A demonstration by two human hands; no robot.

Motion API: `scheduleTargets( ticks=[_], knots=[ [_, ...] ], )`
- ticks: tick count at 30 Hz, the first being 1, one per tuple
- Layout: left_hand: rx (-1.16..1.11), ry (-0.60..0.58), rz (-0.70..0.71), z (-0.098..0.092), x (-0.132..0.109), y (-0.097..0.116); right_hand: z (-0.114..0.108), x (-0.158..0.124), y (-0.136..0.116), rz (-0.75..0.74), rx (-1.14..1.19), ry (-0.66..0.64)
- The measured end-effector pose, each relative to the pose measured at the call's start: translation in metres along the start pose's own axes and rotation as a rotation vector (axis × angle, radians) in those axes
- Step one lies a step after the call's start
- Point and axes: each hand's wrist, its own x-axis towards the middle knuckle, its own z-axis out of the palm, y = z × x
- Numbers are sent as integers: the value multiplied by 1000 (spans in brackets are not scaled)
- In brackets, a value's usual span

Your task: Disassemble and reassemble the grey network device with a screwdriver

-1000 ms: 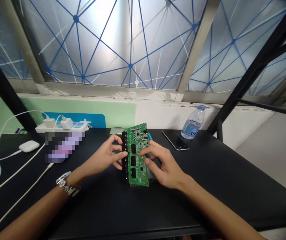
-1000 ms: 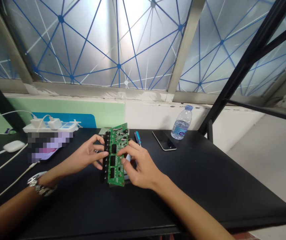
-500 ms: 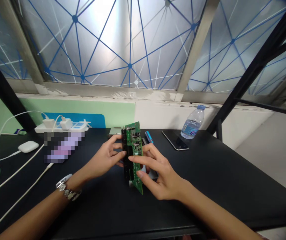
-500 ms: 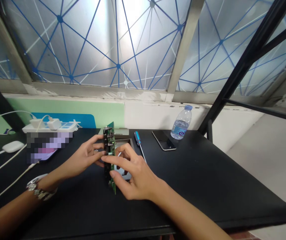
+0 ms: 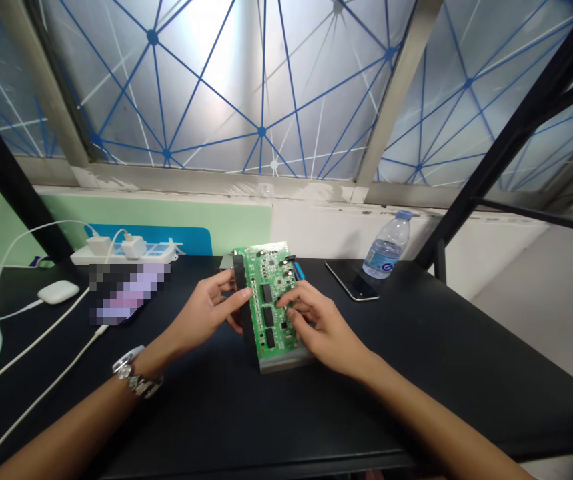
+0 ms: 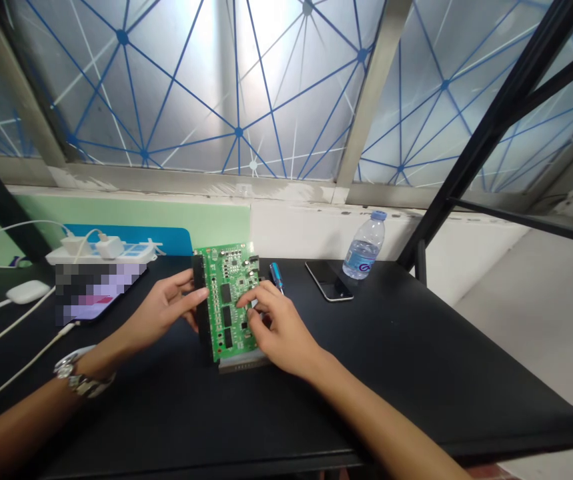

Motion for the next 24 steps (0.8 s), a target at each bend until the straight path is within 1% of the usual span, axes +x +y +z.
scheduleTargets(
  ticks=[3, 8, 12, 17, 19, 21, 24],
  knots=[
    [36, 27, 35, 1, -2, 1, 1, 1, -2, 8, -9, -6],
    [129, 70, 99, 4, -4, 4, 1, 0, -4, -21, -68, 24],
    [221, 84, 133, 2, -5, 0, 0, 0, -3, -46, -122, 50],
    [353, 112, 139, -2, -3, -6, 0, 0, 1, -45, -131, 75],
    [343, 112, 131, -2, -2, -5, 0, 0, 1, -43, -127, 81],
    [281, 105, 119, -1, -1, -4, 0, 0, 2, -32, -85, 81],
    [158, 106, 72, 1, 1, -3, 2, 0, 1, 27, 64, 61]
  ],
)
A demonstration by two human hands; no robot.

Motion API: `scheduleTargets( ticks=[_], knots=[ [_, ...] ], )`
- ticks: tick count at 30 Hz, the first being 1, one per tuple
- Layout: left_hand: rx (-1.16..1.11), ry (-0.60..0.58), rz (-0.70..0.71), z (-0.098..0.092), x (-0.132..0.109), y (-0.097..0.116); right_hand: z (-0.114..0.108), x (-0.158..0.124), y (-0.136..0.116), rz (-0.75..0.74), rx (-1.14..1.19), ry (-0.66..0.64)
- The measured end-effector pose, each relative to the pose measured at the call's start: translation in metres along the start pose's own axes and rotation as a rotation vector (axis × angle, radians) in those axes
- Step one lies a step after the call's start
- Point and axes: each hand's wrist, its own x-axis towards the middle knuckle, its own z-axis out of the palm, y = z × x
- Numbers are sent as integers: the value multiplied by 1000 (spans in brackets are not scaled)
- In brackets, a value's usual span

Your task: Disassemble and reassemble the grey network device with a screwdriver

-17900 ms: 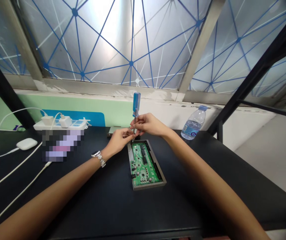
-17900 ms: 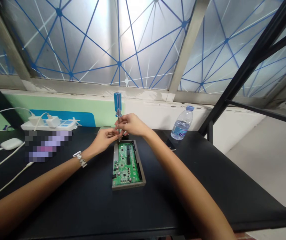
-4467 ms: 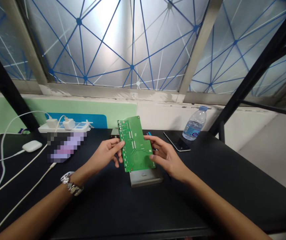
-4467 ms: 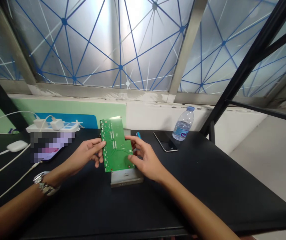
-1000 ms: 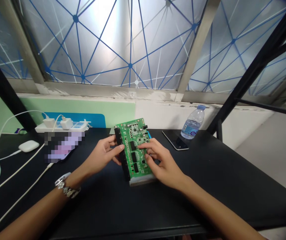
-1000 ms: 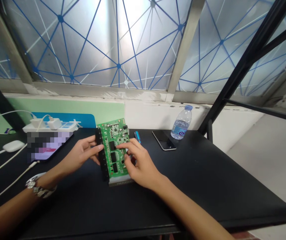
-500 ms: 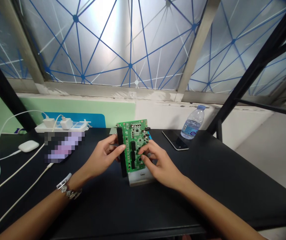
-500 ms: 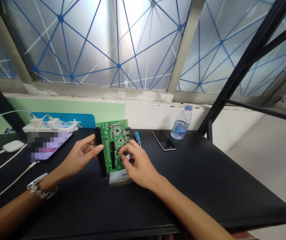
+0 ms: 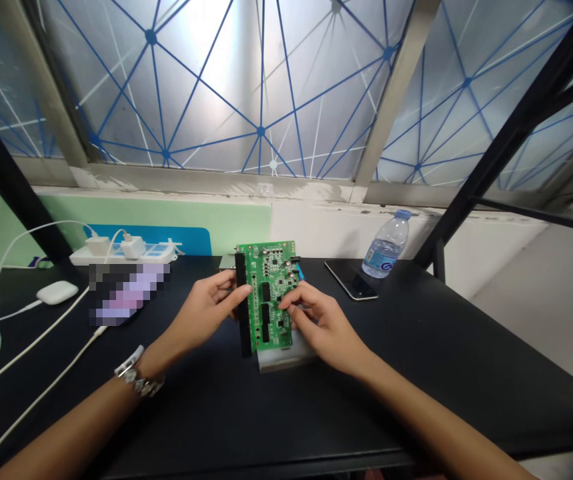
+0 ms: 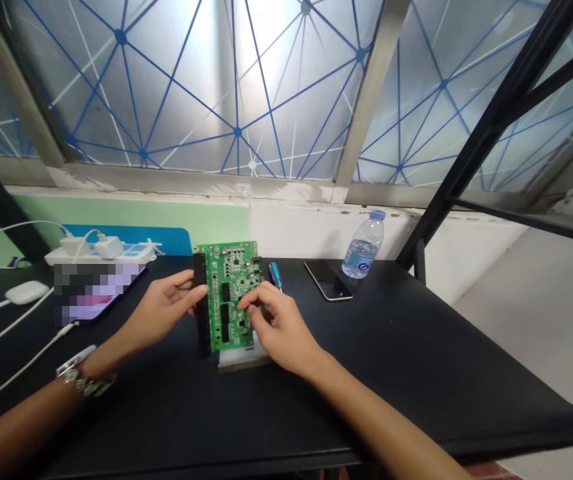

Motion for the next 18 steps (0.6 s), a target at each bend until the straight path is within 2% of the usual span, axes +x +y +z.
scheduleTargets(
  ticks=[4, 8, 18],
  knots=[
    [-83, -9, -114, 1, 3, -2, 1, 0, -1, 120, 243, -26],
    [-124, -14, -166, 2, 4, -7, 2, -1, -3, 132, 442, 11],
    [-135, -104, -167, 7, 2, -8, 9, -4, -10, 130, 607, -37]
  ],
)
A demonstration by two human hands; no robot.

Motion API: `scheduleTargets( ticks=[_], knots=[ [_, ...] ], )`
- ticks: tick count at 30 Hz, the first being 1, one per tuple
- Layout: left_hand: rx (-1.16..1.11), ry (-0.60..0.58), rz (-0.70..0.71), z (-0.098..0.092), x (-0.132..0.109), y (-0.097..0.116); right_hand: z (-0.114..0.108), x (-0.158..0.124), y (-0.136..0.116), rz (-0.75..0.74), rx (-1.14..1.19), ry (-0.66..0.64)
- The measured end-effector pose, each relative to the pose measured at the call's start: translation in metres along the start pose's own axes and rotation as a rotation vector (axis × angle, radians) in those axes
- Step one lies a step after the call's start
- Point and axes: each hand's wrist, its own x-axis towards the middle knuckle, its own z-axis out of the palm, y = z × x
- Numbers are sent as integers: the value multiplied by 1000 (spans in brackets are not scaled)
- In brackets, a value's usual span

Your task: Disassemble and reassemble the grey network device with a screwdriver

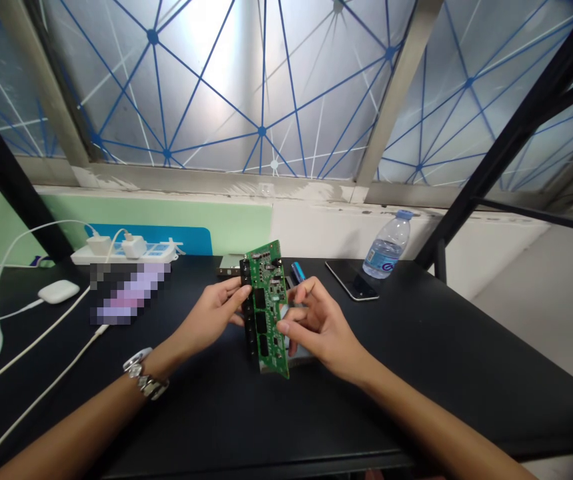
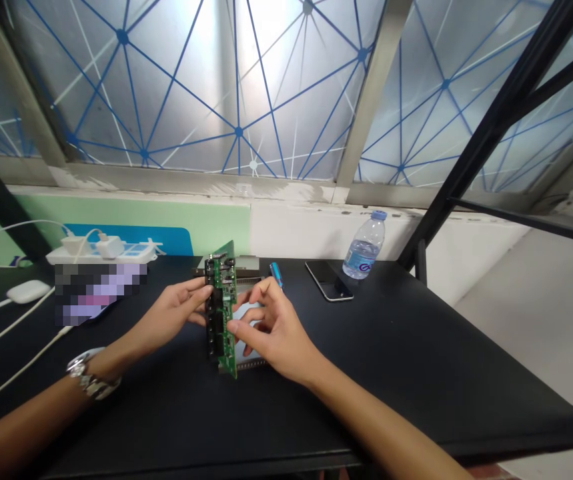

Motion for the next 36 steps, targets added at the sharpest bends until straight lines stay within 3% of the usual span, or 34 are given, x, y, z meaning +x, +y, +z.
scheduleTargets(
  ticks=[10, 20, 28, 36],
  knots=[
    [-45, 60, -18, 1, 1, -5, 0, 0, 3, 132, -96, -48],
    [-264, -38, -115, -10, 1, -2, -12, 6, 4, 40, -163, 63],
    [-332, -52, -42, -17, -1, 4, -16, 11, 9, 102, -209, 103],
    [-364, -101, 0, -7, -4, 1, -18, 12, 16, 149, -228, 72]
  ],
)
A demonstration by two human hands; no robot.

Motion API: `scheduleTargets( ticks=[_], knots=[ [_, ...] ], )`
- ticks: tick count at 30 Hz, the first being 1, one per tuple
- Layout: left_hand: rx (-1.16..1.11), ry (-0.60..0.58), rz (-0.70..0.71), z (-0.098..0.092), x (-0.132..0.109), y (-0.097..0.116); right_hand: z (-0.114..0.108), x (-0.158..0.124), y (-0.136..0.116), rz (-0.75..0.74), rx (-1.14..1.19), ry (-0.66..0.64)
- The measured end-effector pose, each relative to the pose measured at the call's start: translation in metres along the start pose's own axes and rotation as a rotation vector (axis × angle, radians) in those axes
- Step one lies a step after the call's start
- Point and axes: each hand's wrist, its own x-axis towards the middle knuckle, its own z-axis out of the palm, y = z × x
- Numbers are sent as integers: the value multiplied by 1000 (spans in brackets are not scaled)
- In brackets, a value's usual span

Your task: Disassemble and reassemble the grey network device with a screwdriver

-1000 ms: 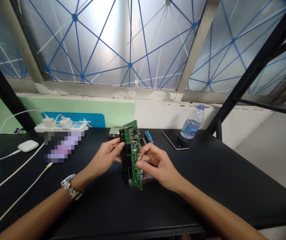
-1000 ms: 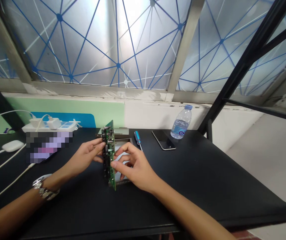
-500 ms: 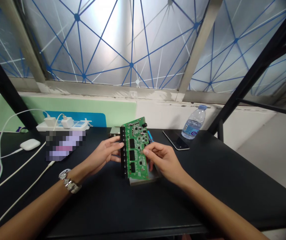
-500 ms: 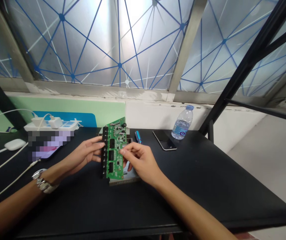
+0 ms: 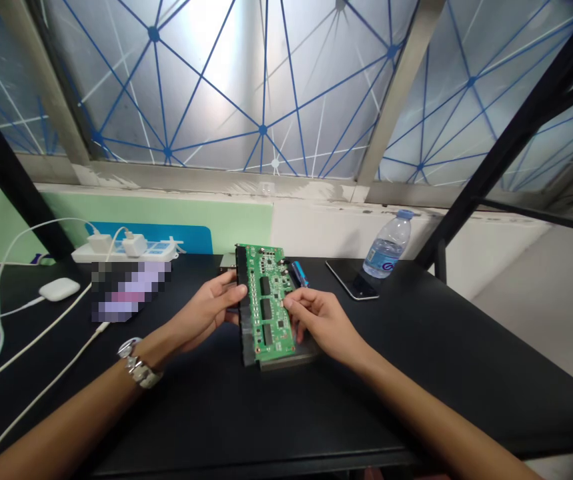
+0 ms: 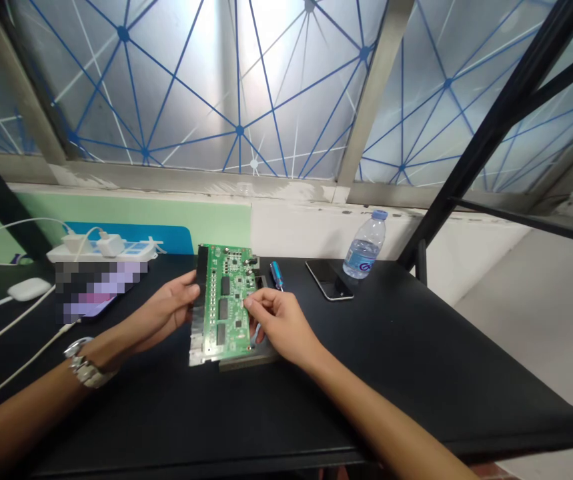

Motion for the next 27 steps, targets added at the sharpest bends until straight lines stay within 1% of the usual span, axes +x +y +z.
scheduleTargets(
  ticks=[4, 7, 10, 14, 18, 20, 22, 24, 27],
  knots=[
    [-91, 1, 10, 1, -1, -14, 5, -2, -3, 19, -52, -4],
    [-169, 7, -16, 3, -2, -20, 11, -5, -8, 20, -99, -36],
    [-201, 26, -22, 6, -2, -19, 15, -9, -11, 42, -137, -85],
    [-218, 94, -7, 14, -2, -18, 16, -13, -13, 77, -191, -128],
    [-231, 172, 15, 21, -2, -21, 13, -18, -15, -5, -194, -268],
    [-206, 223, 37, 23, -3, -22, 12, -19, -18, -27, -206, -315],
    [-168, 253, 65, 25, -4, -21, 11, -19, -22, -16, -233, -329],
    [-154, 249, 74, 26, -4, -20, 10, -18, -25, -9, -254, -318],
    [-212, 235, 69, 26, -1, -15, 5, -16, -28, 11, -267, -313]
  ],
)
